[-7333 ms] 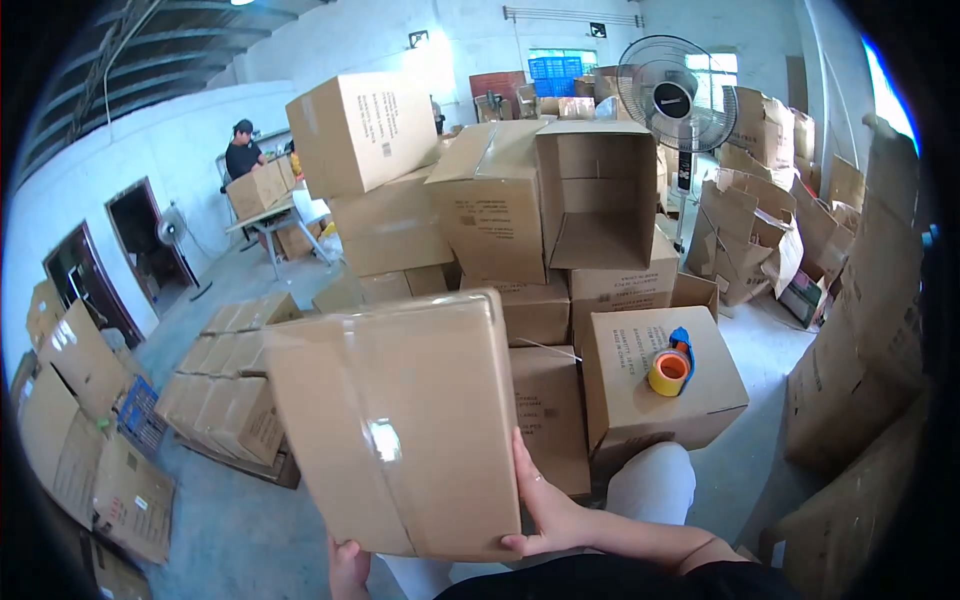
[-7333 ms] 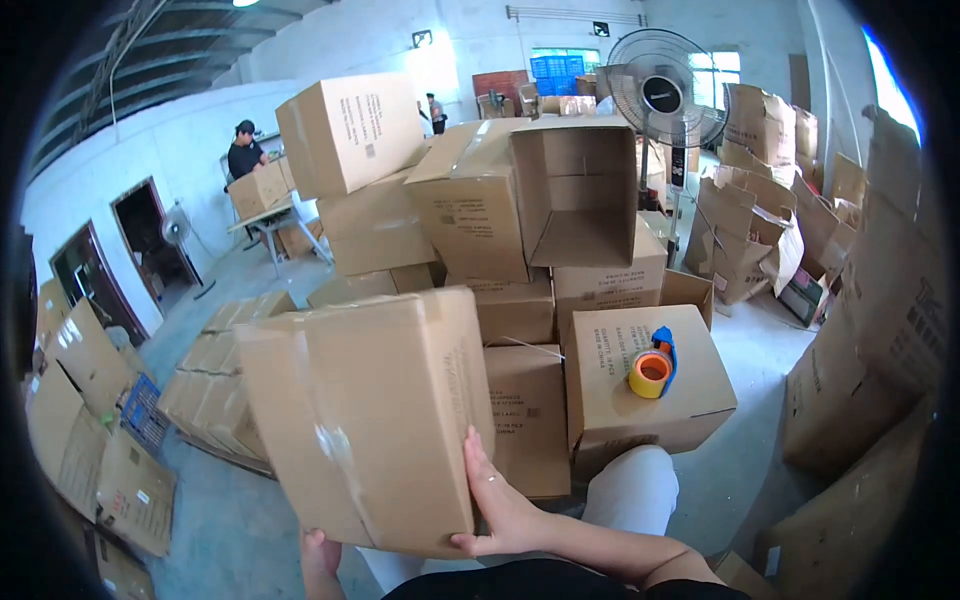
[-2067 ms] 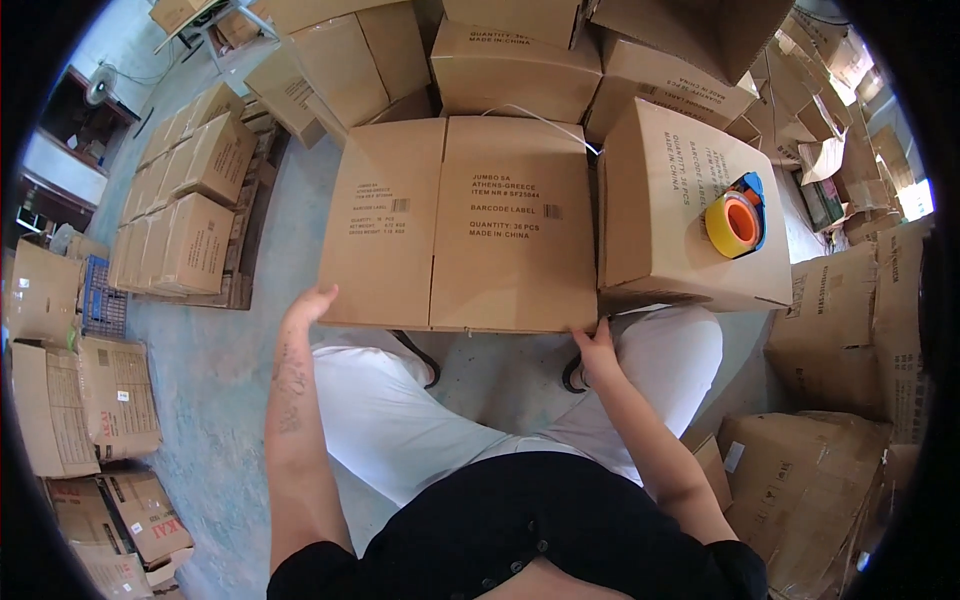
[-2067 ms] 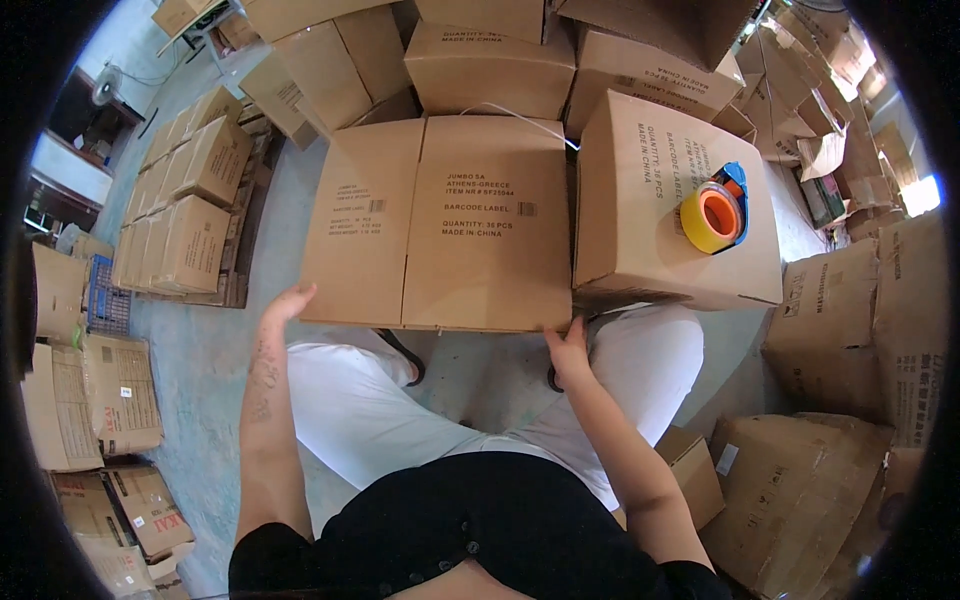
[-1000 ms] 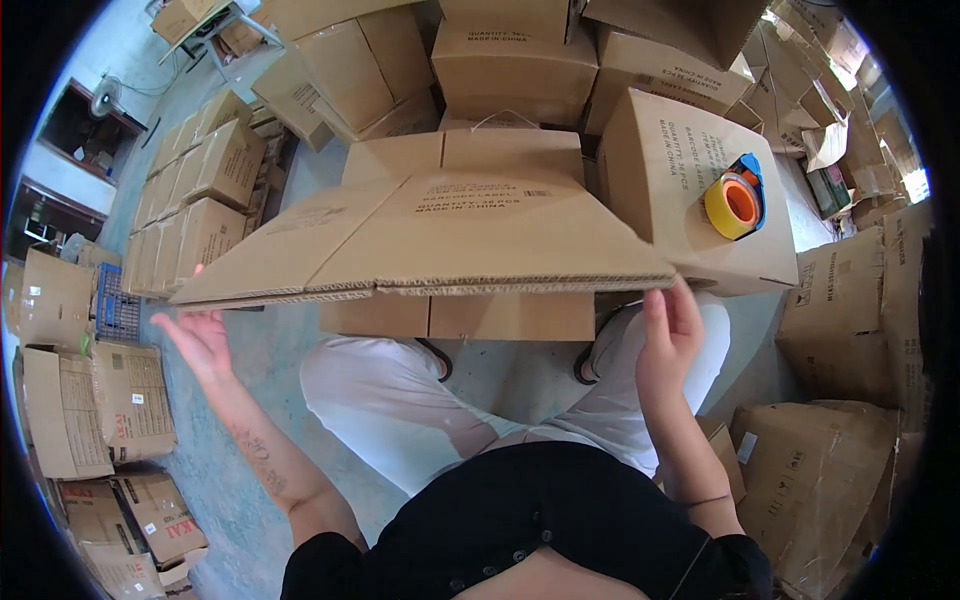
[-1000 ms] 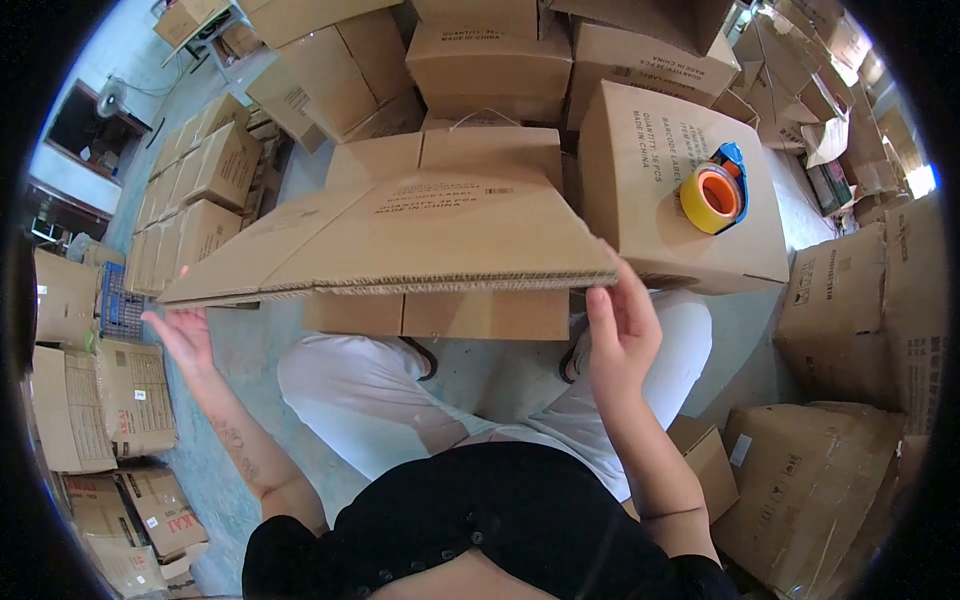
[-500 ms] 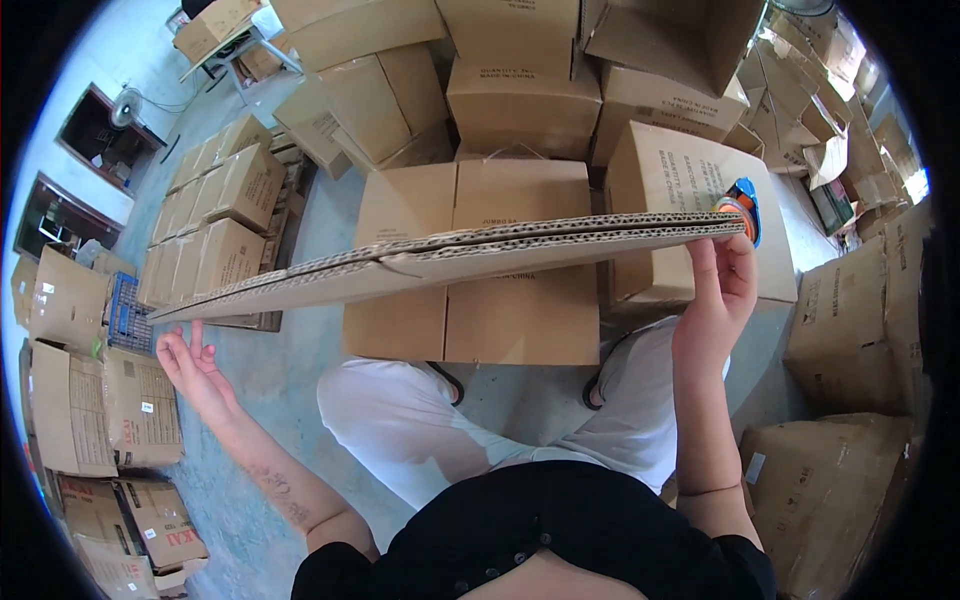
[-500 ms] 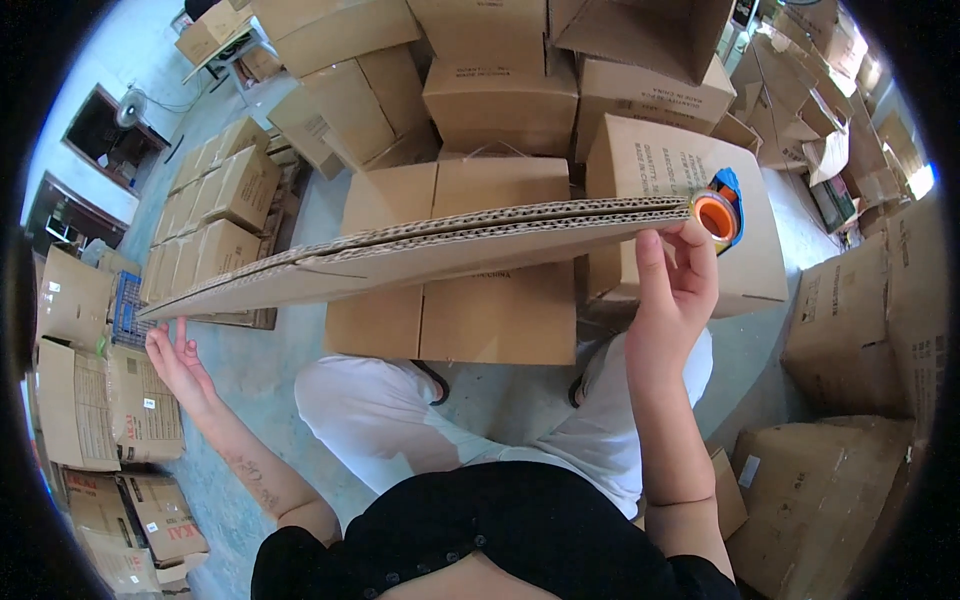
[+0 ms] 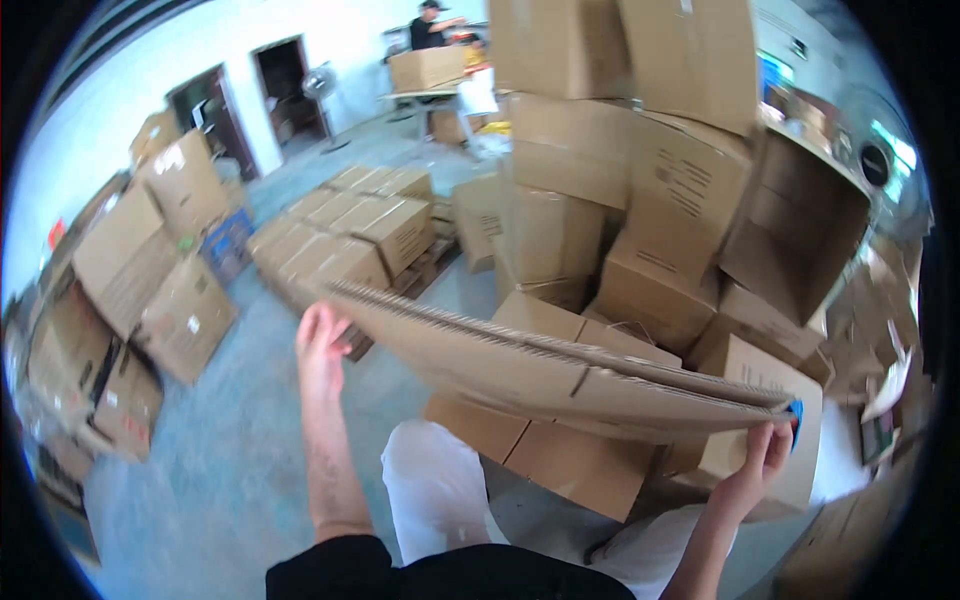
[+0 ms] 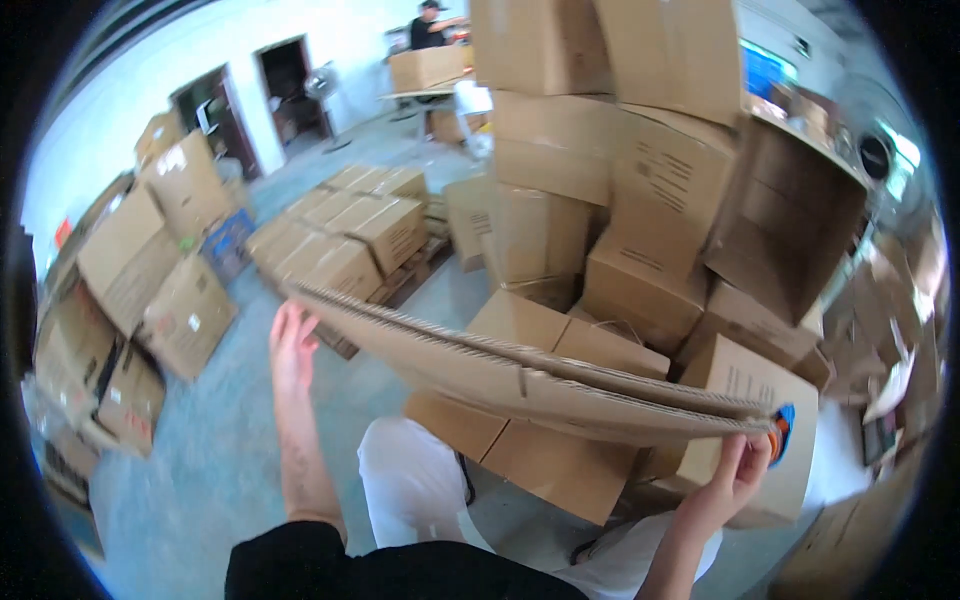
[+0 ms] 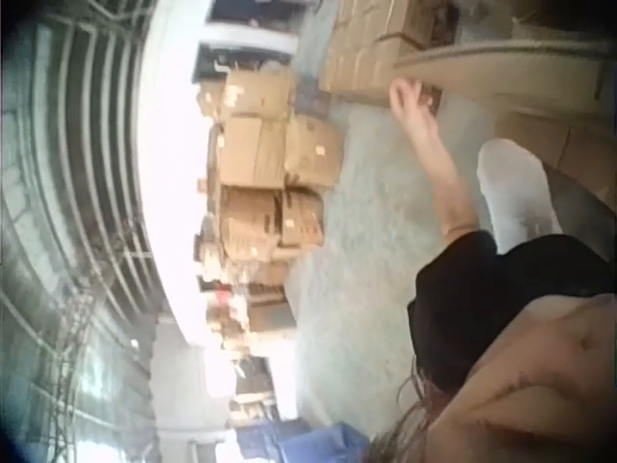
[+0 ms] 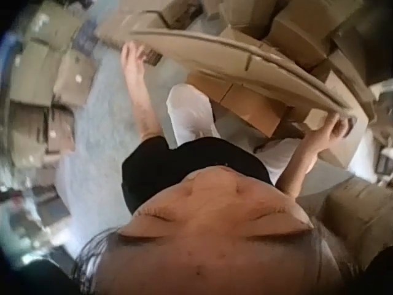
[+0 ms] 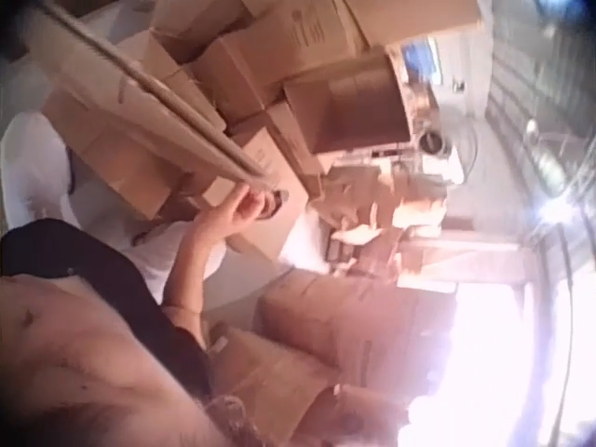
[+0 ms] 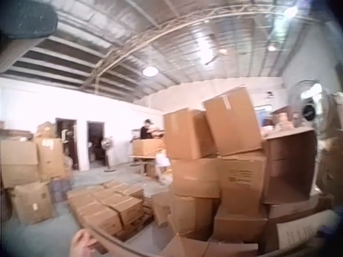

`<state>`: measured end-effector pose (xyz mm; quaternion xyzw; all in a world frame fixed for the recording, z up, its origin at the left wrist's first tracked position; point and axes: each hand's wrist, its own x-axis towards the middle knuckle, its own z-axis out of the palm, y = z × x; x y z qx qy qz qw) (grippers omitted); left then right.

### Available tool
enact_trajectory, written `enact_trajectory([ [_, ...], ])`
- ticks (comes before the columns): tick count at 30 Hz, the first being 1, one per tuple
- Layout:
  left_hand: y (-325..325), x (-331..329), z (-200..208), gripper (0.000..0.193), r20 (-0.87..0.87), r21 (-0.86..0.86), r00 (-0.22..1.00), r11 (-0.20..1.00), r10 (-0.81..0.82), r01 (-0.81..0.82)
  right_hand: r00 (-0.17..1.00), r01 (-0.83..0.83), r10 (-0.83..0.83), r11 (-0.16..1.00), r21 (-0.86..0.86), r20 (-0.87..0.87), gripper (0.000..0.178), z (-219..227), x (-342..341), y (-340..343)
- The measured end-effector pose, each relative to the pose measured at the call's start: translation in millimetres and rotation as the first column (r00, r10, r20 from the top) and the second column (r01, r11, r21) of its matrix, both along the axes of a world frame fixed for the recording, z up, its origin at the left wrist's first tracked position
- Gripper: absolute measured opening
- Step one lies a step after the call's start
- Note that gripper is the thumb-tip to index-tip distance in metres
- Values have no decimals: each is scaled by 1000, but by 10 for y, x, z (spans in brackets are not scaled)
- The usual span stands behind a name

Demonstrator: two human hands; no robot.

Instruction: Packing and taping cardboard boxes.

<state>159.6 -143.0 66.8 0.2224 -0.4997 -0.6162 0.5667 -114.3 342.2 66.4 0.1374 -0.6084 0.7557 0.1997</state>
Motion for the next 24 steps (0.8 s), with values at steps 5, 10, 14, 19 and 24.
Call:
enact_trajectory([
  [5,76,-121,-48,22,-80,-98,985,985,-153,145,997,-79,78,993,-92,-14,21,140,-13,-2],
  [10,193,-222,-86,24,-118,-65,983,989,-142,135,998,-54,53,998,-32,-47,36,78,-119,36],
  [14,240,-192,-117,32,-83,-70,986,987,-147,142,995,-64,63,998,-20,-73,43,-83,-303,194],
  [19,404,13,-87,45,116,-221,992,972,-56,81,988,-154,154,988,-23,17,53,-412,-874,643],
  [24,353,190,-210,51,342,-385,851,767,-398,514,996,55,-51,997,-62,69,42,272,-535,191],
])
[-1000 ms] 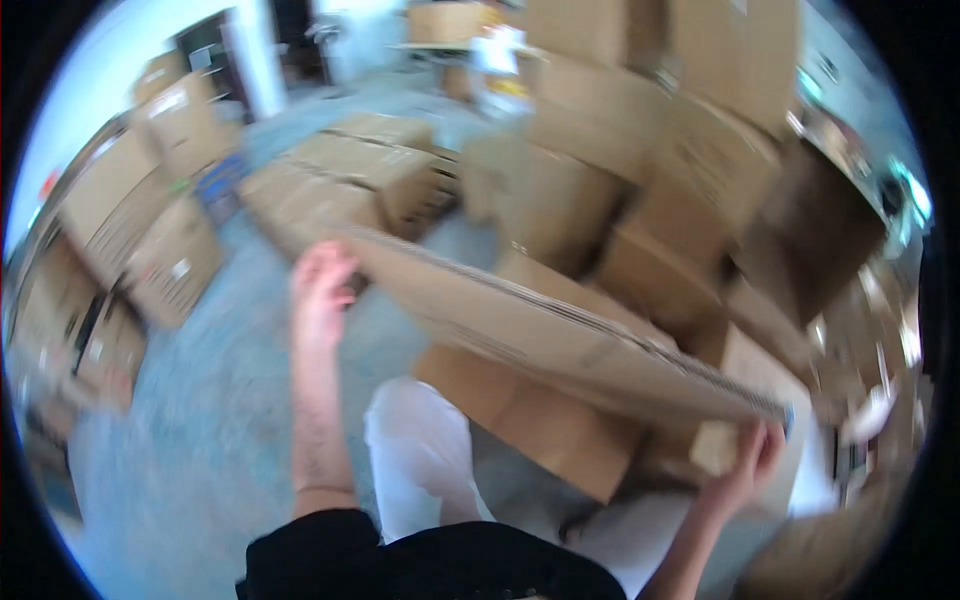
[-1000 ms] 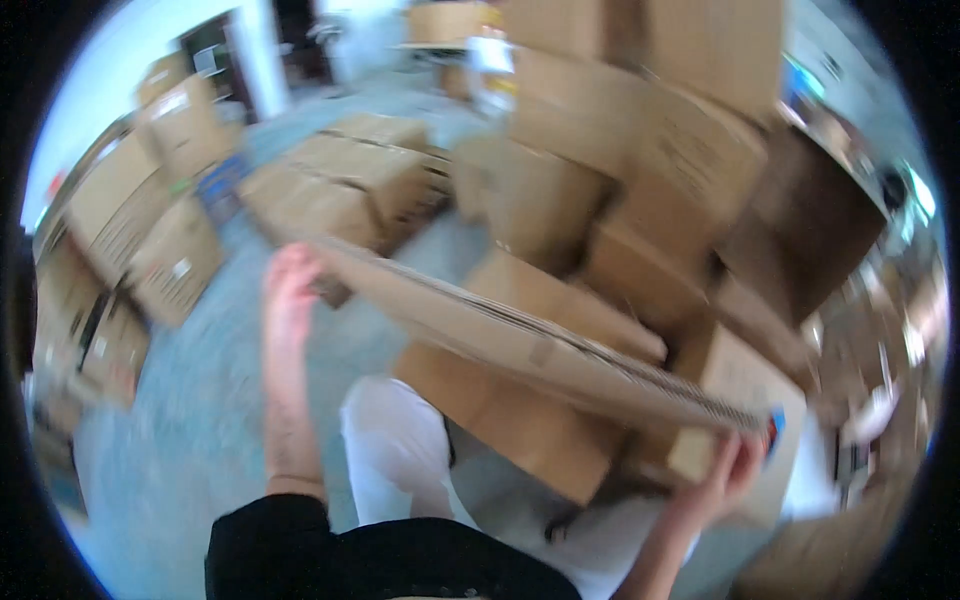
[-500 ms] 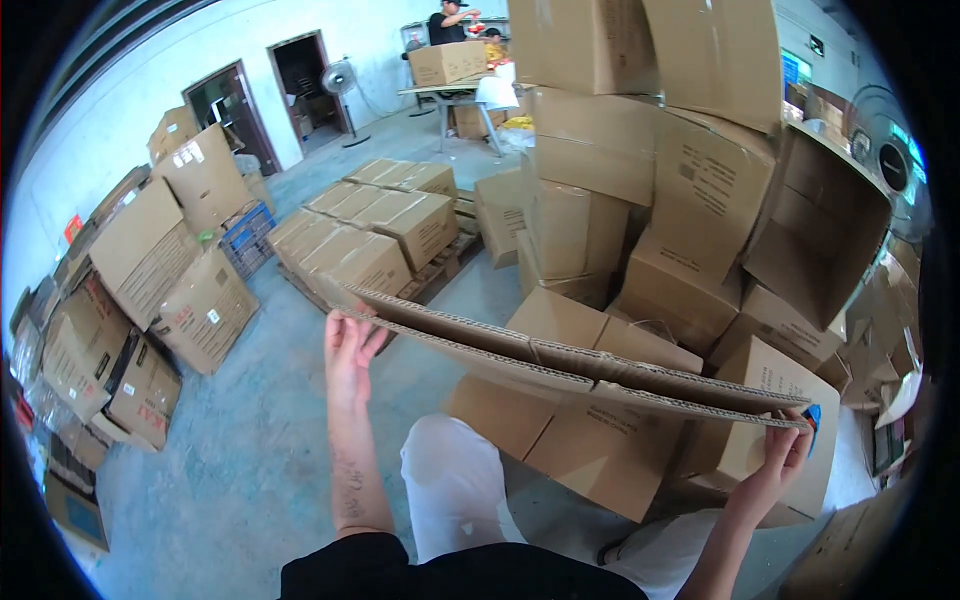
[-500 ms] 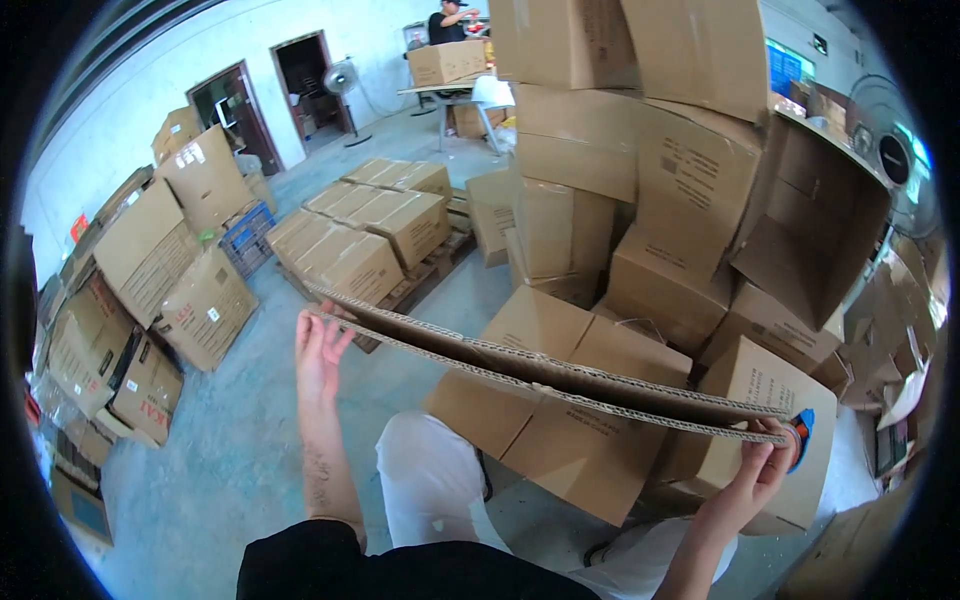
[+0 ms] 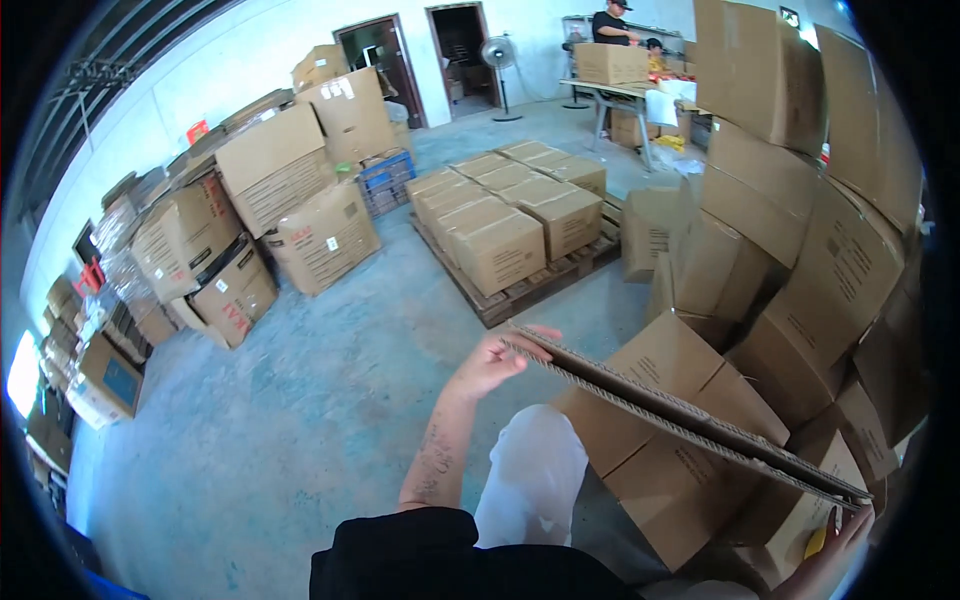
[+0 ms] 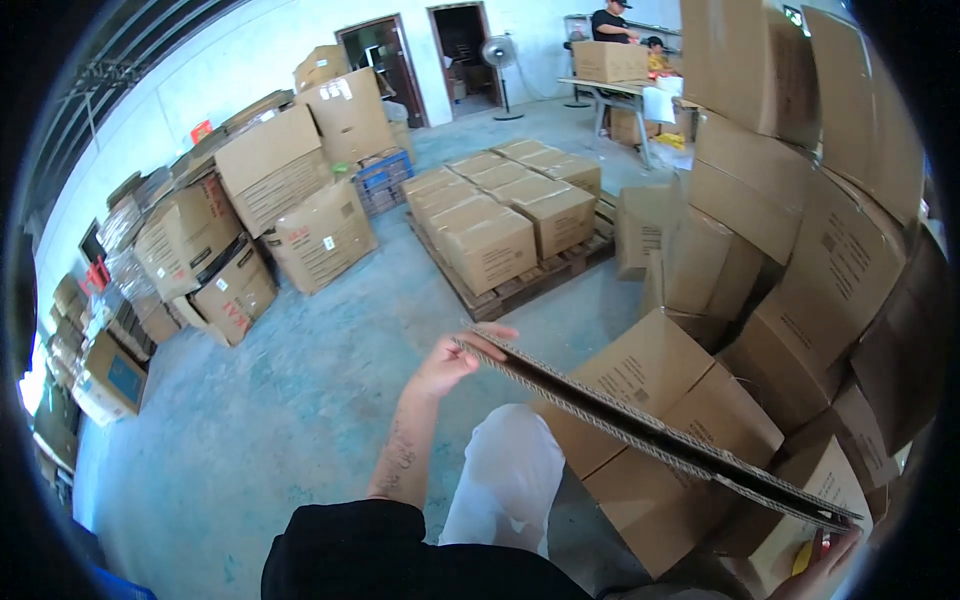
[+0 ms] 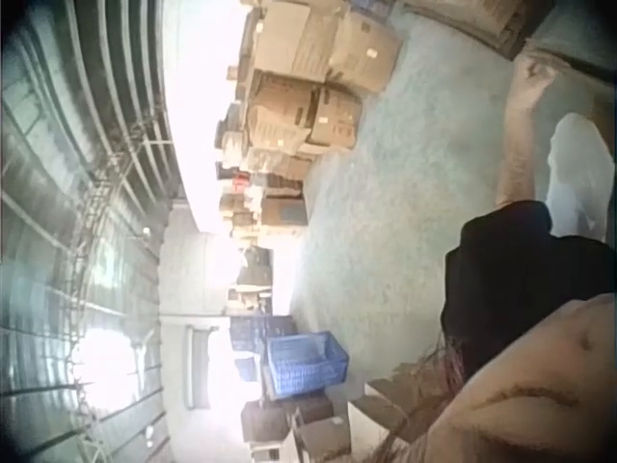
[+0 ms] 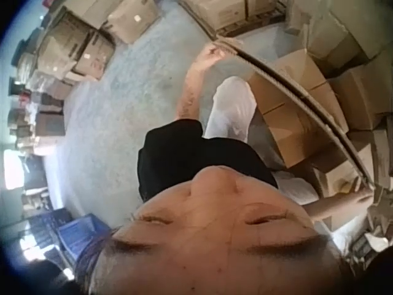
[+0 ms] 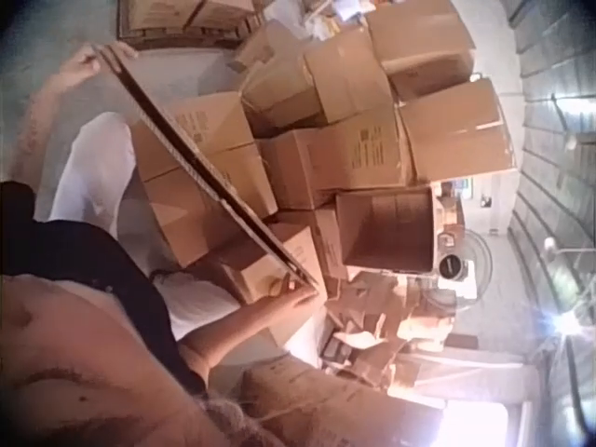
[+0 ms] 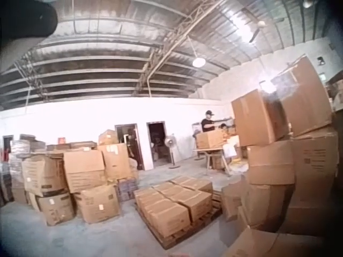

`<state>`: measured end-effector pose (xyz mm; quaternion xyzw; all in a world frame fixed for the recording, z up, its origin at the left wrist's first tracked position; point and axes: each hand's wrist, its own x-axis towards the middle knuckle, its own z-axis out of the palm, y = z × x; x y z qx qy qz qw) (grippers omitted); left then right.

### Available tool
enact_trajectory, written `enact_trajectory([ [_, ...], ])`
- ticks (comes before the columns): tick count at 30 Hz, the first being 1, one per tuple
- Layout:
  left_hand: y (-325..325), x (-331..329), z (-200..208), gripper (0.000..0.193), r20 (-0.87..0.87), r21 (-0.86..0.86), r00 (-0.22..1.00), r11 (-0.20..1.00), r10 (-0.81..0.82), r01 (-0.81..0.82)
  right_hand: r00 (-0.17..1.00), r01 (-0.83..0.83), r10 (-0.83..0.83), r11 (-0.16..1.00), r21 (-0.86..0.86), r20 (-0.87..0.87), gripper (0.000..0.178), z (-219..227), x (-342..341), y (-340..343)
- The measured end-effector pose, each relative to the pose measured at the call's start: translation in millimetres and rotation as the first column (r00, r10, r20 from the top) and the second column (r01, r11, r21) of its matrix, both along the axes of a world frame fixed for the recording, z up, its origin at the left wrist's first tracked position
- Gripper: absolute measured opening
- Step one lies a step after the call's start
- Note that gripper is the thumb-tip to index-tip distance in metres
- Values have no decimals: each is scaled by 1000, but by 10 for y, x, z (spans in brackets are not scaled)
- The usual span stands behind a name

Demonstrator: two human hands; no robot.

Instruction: Packing and taping cardboard boxes.

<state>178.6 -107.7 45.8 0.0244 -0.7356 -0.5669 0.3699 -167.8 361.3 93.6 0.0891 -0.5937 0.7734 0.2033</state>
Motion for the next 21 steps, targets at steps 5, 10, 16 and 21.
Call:
enact_trajectory([
  [5,-47,56,-9,50,-14,-73,997,995,-74,73,999,34,-34,999,21,9,40,-371,-437,433],
  [10,153,49,232,54,-173,-13,984,999,31,-34,998,-39,36,996,78,41,42,-618,-805,592],
  [16,325,23,424,60,-246,-20,969,1000,-7,2,994,-92,81,985,144,80,48,-310,-539,424],
  [21,567,-200,628,78,-71,-263,994,962,-89,67,944,-295,323,914,278,-61,47,706,791,-916],
])
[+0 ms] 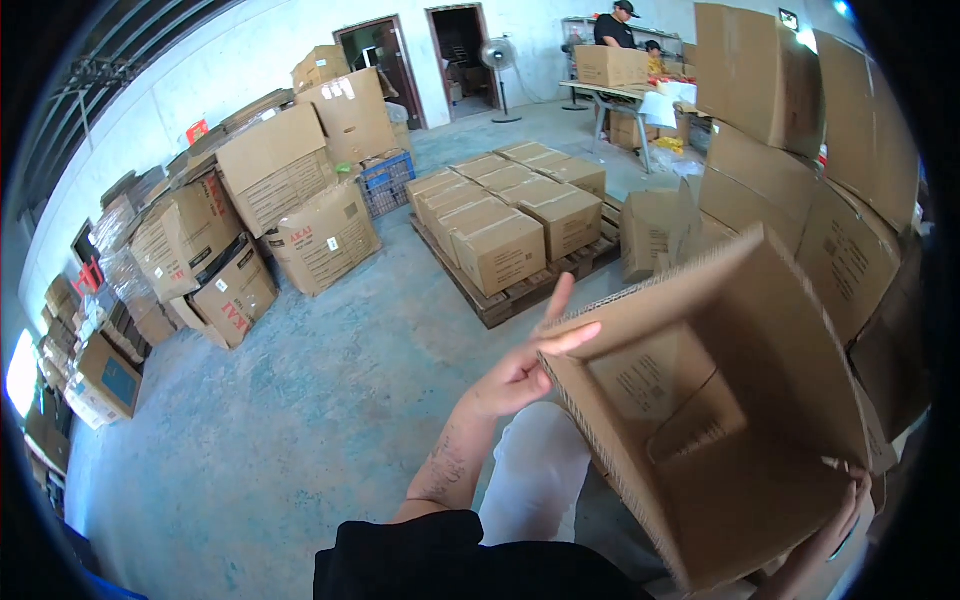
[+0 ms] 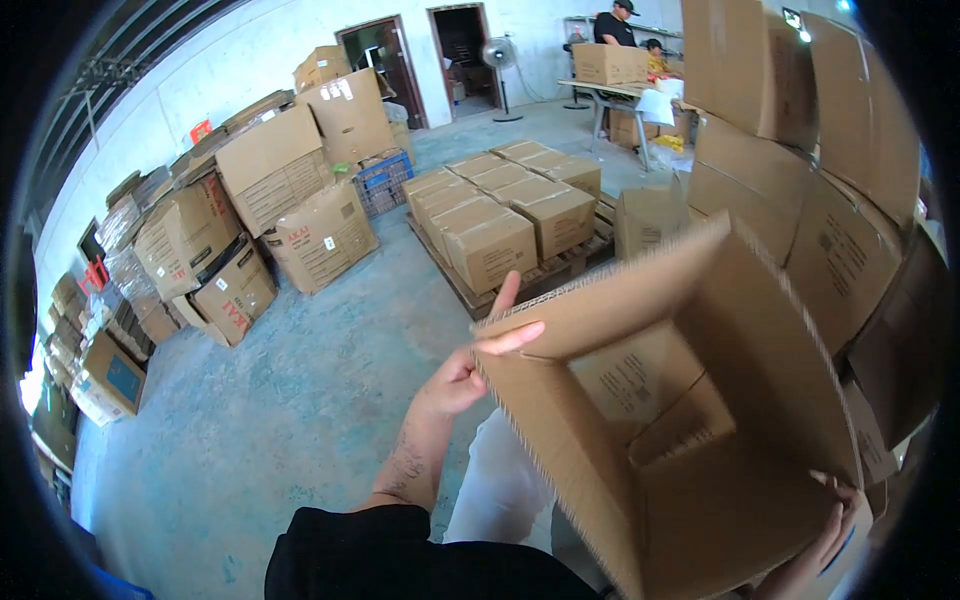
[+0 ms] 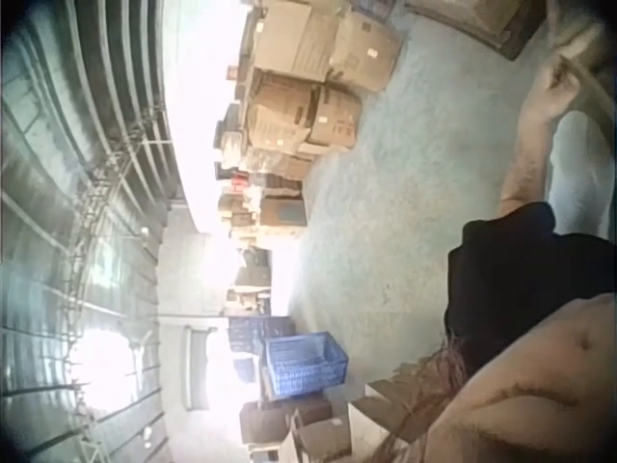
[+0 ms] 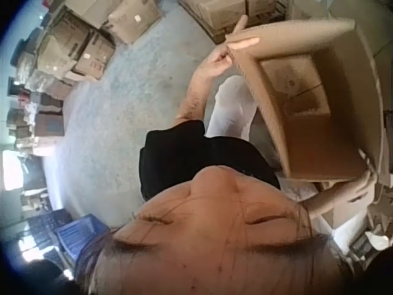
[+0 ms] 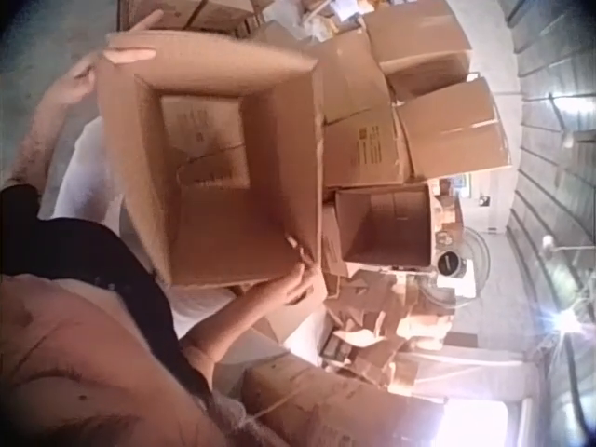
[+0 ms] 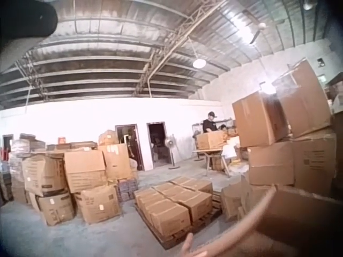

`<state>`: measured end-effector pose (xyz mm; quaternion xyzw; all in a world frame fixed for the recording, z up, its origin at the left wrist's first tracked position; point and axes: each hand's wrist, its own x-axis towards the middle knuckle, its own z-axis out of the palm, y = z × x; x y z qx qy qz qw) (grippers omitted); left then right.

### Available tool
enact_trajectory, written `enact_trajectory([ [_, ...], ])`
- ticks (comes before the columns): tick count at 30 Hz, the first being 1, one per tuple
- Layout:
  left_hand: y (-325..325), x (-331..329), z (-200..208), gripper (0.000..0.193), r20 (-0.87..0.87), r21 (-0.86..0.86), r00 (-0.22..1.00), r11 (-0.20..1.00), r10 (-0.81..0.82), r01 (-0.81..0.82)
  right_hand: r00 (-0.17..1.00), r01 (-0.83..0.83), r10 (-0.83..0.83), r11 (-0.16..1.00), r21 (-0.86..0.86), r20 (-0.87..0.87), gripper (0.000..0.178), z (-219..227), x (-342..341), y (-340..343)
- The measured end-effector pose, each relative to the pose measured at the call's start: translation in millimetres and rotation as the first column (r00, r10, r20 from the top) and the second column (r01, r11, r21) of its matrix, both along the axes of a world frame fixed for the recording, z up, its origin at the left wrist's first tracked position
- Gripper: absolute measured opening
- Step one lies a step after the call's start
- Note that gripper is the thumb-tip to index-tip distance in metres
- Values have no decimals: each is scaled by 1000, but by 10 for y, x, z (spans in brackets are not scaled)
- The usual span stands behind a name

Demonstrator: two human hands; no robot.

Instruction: Packing and taping cardboard boxes.

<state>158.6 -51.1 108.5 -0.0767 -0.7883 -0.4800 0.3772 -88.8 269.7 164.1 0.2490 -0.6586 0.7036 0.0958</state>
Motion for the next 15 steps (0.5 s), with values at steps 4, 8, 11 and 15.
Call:
enact_trajectory([
  [4,316,-119,259,92,92,-29,995,999,-43,46,978,-51,83,984,170,-189,46,-374,-278,505],
  [8,472,-259,211,102,-98,378,975,914,200,-149,751,-522,659,565,-638,-32,52,-358,-902,159],
  [11,511,-260,221,104,-163,378,985,926,51,14,878,-304,476,632,-713,47,61,275,-729,-68],
  [15,846,-343,145,100,-159,300,987,951,-27,74,926,-360,306,532,-767,-222,68,500,-885,-71],
])
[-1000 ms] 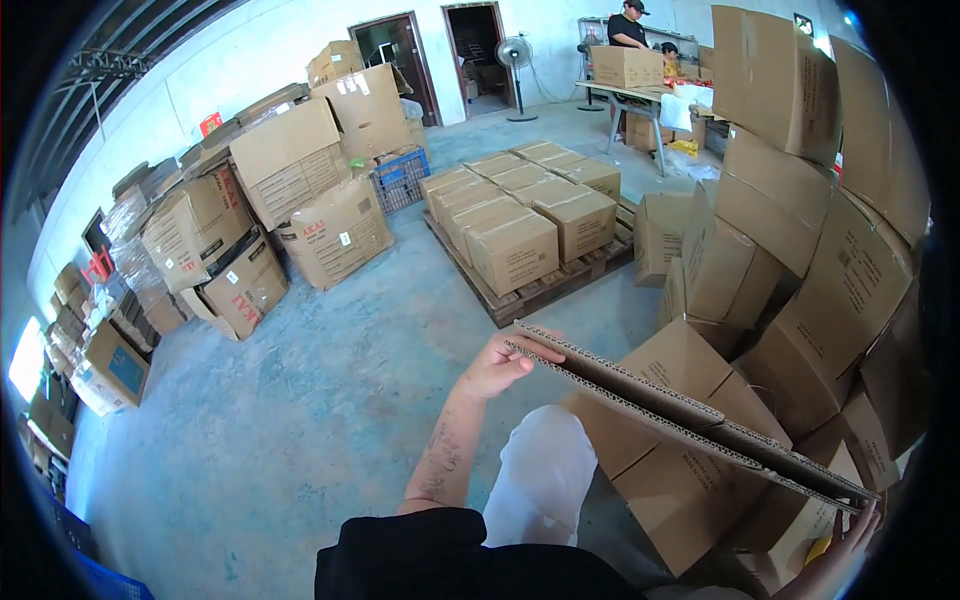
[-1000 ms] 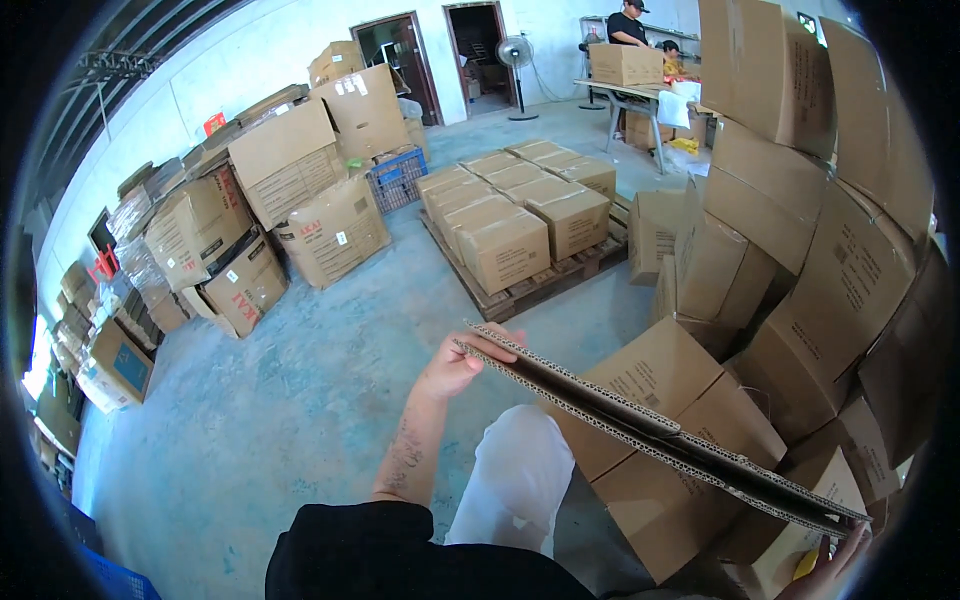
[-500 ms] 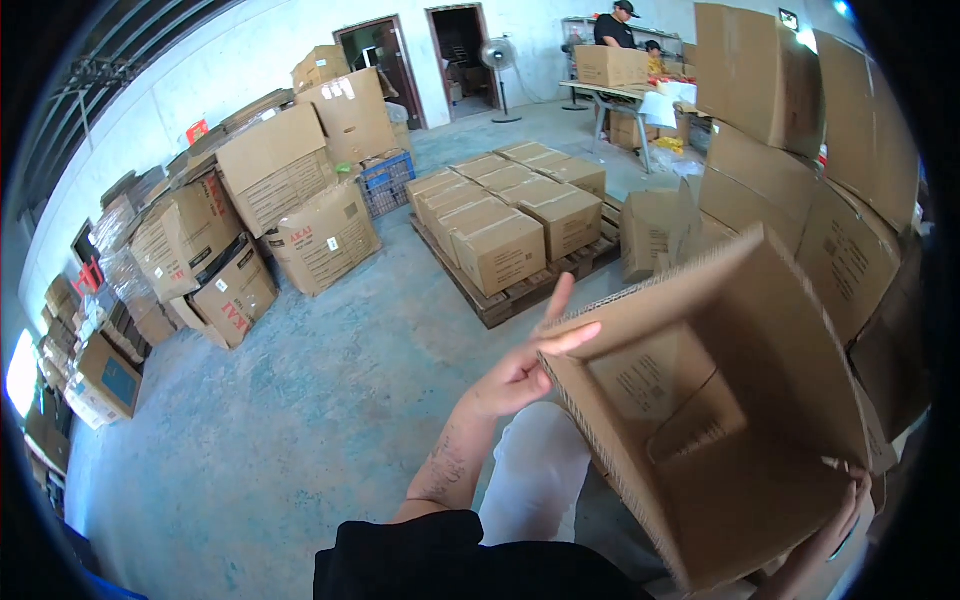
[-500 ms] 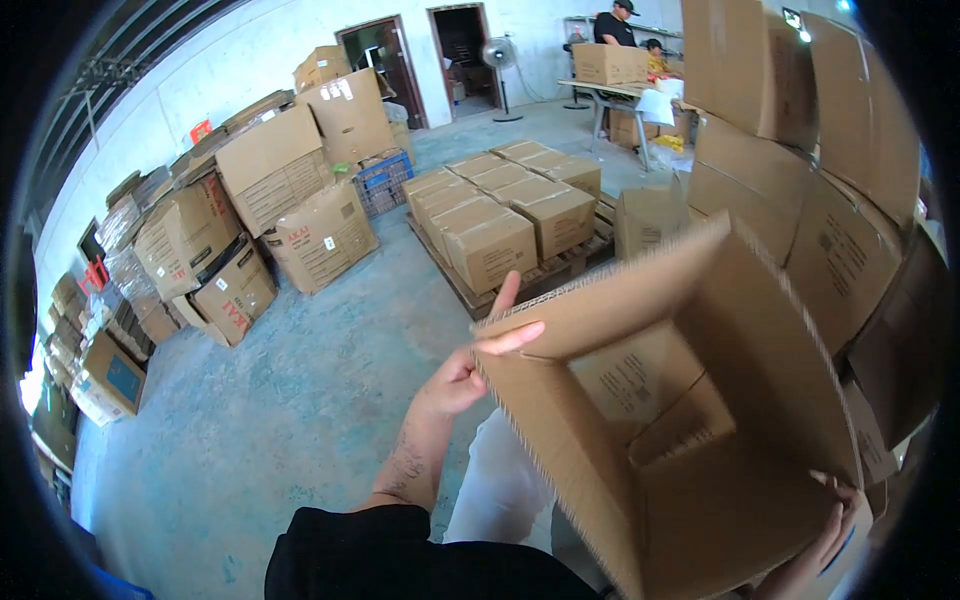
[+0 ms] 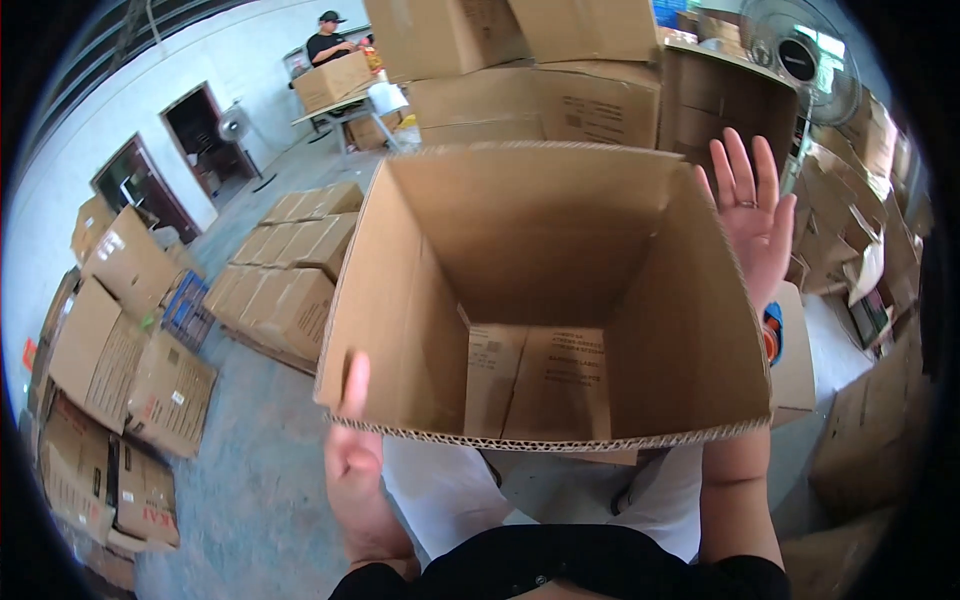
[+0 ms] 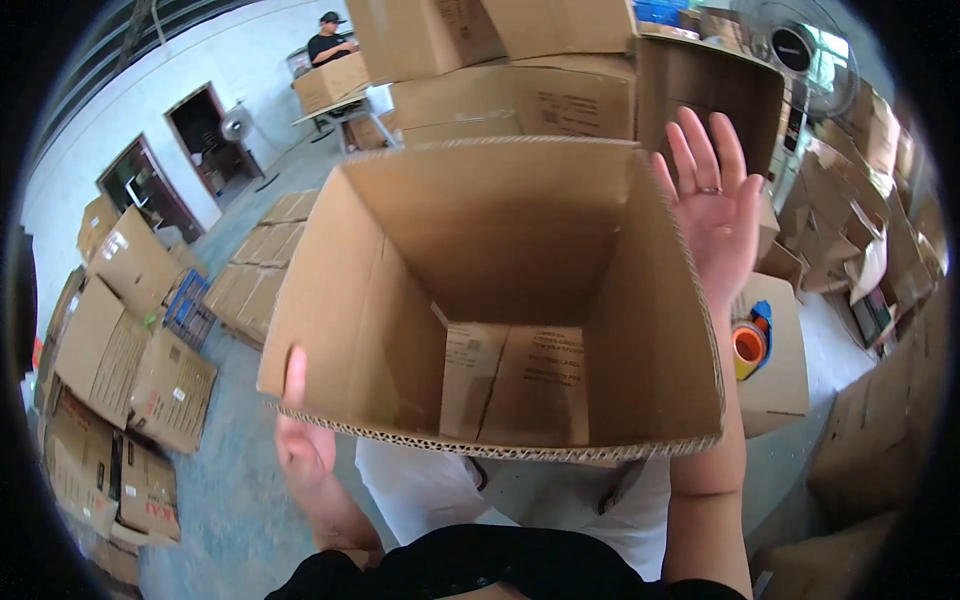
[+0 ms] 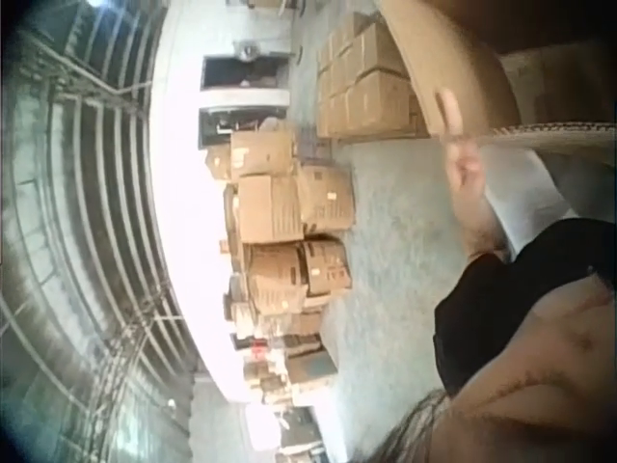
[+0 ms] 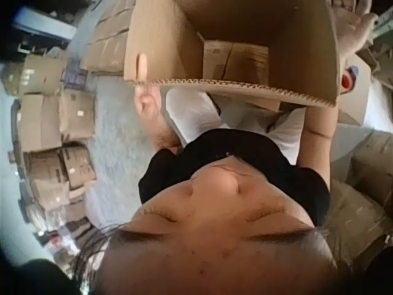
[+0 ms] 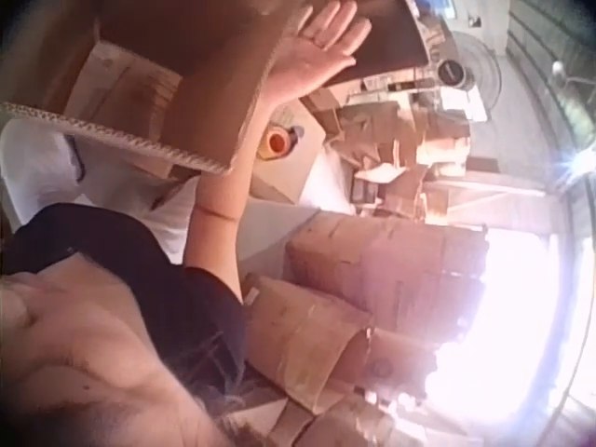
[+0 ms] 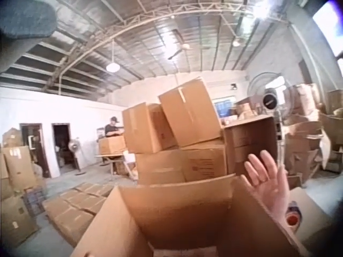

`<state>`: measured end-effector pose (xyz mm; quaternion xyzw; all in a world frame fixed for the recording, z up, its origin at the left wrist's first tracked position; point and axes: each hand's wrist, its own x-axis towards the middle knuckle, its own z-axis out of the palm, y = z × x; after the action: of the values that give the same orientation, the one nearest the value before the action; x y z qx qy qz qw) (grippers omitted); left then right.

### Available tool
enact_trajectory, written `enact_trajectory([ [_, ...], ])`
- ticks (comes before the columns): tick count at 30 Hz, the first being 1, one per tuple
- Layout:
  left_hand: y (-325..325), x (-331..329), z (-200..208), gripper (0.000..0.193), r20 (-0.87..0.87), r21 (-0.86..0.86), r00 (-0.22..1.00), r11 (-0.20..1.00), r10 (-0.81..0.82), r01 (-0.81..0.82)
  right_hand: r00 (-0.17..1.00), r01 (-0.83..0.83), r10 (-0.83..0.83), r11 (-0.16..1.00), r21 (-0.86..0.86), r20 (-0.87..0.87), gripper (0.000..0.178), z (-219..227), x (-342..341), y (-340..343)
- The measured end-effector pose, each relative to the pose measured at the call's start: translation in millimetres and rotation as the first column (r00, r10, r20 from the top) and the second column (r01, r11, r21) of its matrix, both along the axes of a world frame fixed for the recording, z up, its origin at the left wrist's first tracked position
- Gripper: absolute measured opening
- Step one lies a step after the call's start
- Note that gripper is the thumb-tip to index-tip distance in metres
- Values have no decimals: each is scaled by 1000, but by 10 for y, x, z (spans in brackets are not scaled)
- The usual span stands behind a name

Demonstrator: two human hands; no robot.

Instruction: Packing and taping cardboard boxes.

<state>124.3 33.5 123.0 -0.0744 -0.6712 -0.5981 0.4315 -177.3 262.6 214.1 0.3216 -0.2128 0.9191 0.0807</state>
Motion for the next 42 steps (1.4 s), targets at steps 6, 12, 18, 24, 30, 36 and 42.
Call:
enact_trajectory([
  [6,20,-420,-482,87,-268,-45,957,994,-110,102,822,216,47,897,386,-568,78,-540,-380,16],
  [12,132,-731,-20,93,-639,-317,608,882,-471,350,847,108,142,898,427,-513,70,-673,-528,30],
  [18,-625,-888,-129,84,-360,-353,912,933,-199,64,799,142,216,839,525,-561,66,-631,-411,-37],
  [24,-358,-841,3,87,-243,-482,941,871,-237,95,827,235,186,741,629,-530,52,-570,-169,-124],
  [30,-124,-824,120,46,466,-698,825,440,-321,565,779,352,191,656,667,-598,46,-547,24,-304],
  [36,-140,-913,161,29,520,-658,758,382,-393,649,697,498,288,464,733,-656,38,-550,86,-485],
  [42,141,-901,28,24,625,-595,673,317,-394,738,305,803,768,111,586,-563,39,-1210,310,-665],
])
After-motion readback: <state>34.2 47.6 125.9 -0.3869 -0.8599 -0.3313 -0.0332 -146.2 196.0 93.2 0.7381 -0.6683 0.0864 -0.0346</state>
